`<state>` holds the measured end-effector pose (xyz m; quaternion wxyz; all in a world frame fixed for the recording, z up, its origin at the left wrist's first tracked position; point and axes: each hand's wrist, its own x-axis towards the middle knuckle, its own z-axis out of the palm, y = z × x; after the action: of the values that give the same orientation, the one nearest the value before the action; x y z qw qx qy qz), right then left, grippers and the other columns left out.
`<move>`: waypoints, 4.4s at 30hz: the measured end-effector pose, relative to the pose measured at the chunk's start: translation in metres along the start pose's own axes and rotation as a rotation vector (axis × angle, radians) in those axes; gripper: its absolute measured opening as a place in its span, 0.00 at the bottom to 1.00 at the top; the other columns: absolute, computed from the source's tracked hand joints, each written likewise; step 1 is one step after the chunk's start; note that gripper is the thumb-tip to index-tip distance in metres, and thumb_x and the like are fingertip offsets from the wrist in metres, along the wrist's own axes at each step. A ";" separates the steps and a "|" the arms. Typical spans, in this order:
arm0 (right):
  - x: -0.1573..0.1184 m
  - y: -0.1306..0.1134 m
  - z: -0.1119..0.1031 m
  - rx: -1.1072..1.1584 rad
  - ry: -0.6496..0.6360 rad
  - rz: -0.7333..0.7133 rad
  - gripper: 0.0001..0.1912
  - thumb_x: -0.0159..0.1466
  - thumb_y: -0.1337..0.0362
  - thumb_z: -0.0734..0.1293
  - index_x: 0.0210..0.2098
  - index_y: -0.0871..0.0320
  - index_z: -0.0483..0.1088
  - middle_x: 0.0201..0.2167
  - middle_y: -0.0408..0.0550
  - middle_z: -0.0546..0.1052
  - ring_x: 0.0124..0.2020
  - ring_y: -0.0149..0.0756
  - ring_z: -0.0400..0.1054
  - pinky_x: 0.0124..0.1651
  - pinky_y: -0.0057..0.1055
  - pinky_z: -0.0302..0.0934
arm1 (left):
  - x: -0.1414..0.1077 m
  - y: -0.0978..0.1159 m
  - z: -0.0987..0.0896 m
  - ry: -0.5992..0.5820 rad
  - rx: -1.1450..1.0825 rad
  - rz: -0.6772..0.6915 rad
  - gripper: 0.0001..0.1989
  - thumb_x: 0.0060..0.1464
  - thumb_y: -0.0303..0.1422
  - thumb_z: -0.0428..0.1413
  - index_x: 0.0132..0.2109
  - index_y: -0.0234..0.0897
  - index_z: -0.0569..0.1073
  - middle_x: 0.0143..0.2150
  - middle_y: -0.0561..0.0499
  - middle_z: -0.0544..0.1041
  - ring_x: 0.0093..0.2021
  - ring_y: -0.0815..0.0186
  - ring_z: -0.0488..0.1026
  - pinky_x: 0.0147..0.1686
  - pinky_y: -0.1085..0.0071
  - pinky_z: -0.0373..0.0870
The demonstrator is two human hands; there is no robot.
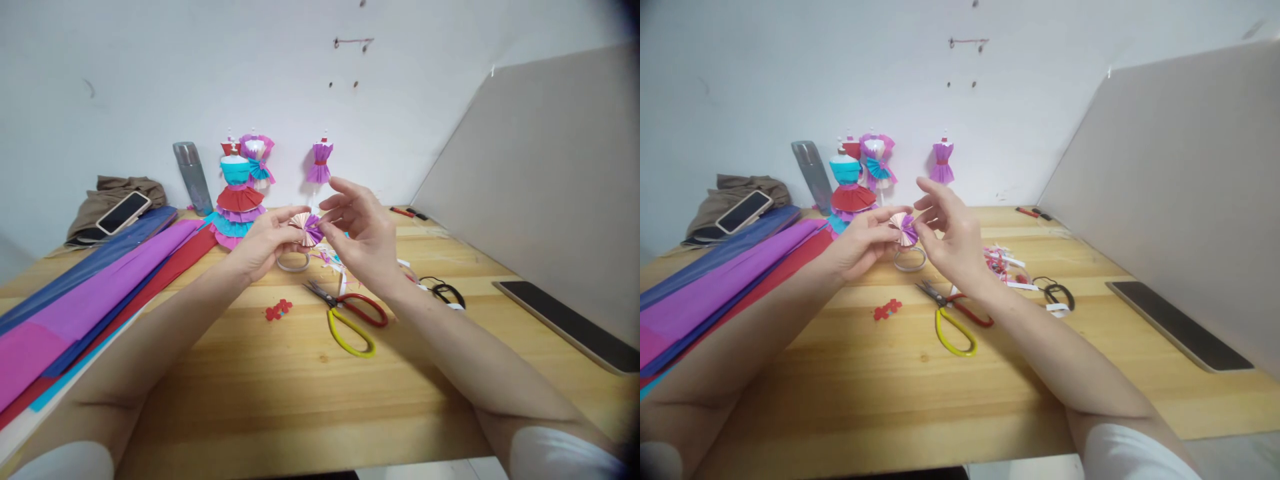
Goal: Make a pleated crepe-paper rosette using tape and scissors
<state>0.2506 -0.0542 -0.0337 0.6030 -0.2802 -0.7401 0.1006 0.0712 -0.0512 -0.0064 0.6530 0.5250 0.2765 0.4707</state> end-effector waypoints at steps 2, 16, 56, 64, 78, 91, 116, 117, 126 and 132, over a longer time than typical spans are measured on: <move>0.000 0.000 0.001 0.019 0.009 -0.041 0.25 0.69 0.61 0.70 0.64 0.43 0.67 0.48 0.48 0.78 0.37 0.35 0.74 0.39 0.35 0.75 | 0.001 0.000 -0.001 -0.017 -0.022 -0.009 0.26 0.40 0.22 0.63 0.50 0.30 0.76 0.34 0.49 0.81 0.33 0.66 0.78 0.36 0.69 0.77; 0.000 -0.003 -0.001 0.025 0.007 -0.073 0.25 0.70 0.57 0.70 0.65 0.42 0.66 0.46 0.47 0.78 0.38 0.37 0.75 0.38 0.36 0.76 | 0.002 -0.006 -0.005 0.040 -0.002 0.080 0.23 0.46 0.25 0.70 0.51 0.30 0.77 0.35 0.49 0.82 0.32 0.68 0.78 0.38 0.70 0.76; -0.002 -0.007 -0.004 -0.071 -0.050 -0.125 0.32 0.67 0.53 0.72 0.69 0.41 0.64 0.38 0.46 0.79 0.35 0.40 0.73 0.38 0.42 0.74 | 0.005 0.014 -0.021 -0.007 0.195 0.159 0.31 0.40 0.28 0.73 0.54 0.30 0.77 0.27 0.54 0.78 0.28 0.69 0.75 0.36 0.70 0.73; -0.003 -0.005 0.000 -0.123 0.008 -0.190 0.27 0.69 0.55 0.70 0.67 0.38 0.66 0.31 0.43 0.77 0.29 0.40 0.72 0.37 0.42 0.72 | 0.002 0.010 -0.016 -0.034 0.203 0.089 0.30 0.41 0.28 0.73 0.54 0.31 0.79 0.31 0.51 0.81 0.30 0.68 0.77 0.36 0.70 0.74; 0.001 -0.004 -0.006 -0.174 0.054 -0.209 0.26 0.69 0.54 0.70 0.65 0.39 0.68 0.40 0.47 0.82 0.34 0.42 0.75 0.38 0.45 0.75 | 0.005 0.009 -0.018 -0.022 0.093 0.045 0.29 0.38 0.27 0.75 0.50 0.31 0.80 0.29 0.53 0.80 0.28 0.70 0.76 0.35 0.71 0.75; -0.001 0.003 -0.004 -0.166 0.021 -0.195 0.27 0.69 0.56 0.69 0.67 0.37 0.67 0.41 0.46 0.82 0.32 0.40 0.73 0.36 0.44 0.74 | 0.004 0.011 -0.020 -0.055 0.248 0.066 0.32 0.41 0.27 0.73 0.56 0.32 0.78 0.34 0.49 0.83 0.31 0.66 0.78 0.39 0.68 0.74; 0.001 -0.021 -0.005 -0.019 -0.054 -0.190 0.04 0.68 0.65 0.70 0.42 0.49 0.75 0.34 0.45 0.77 0.32 0.36 0.72 0.34 0.35 0.70 | 0.010 0.016 -0.030 -0.030 0.122 0.175 0.36 0.34 0.33 0.77 0.53 0.31 0.79 0.31 0.52 0.82 0.29 0.69 0.77 0.34 0.72 0.73; 0.000 -0.020 -0.003 0.006 -0.038 -0.171 0.05 0.68 0.65 0.70 0.43 0.49 0.75 0.35 0.45 0.78 0.32 0.36 0.73 0.33 0.35 0.70 | 0.010 0.016 -0.030 -0.031 0.128 0.180 0.36 0.34 0.33 0.77 0.53 0.31 0.79 0.31 0.51 0.82 0.30 0.69 0.77 0.34 0.71 0.73; -0.006 -0.021 0.006 -0.073 0.003 -0.232 0.07 0.67 0.68 0.68 0.44 0.52 0.74 0.33 0.43 0.80 0.29 0.32 0.72 0.32 0.32 0.70 | 0.007 0.011 -0.024 -0.026 0.107 0.119 0.34 0.38 0.29 0.75 0.55 0.30 0.78 0.29 0.54 0.79 0.30 0.70 0.76 0.37 0.71 0.72; -0.006 -0.027 0.005 -0.166 -0.061 -0.273 0.08 0.67 0.71 0.66 0.42 0.53 0.74 0.33 0.44 0.81 0.27 0.31 0.72 0.31 0.31 0.69 | 0.008 0.011 -0.026 -0.034 0.034 0.111 0.32 0.37 0.29 0.76 0.53 0.32 0.79 0.31 0.53 0.80 0.31 0.70 0.77 0.37 0.71 0.73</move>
<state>0.2389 -0.0784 -0.0268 0.5630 -0.2226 -0.7952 -0.0354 0.0485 -0.0329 -0.0031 0.6214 0.5585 0.2441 0.4924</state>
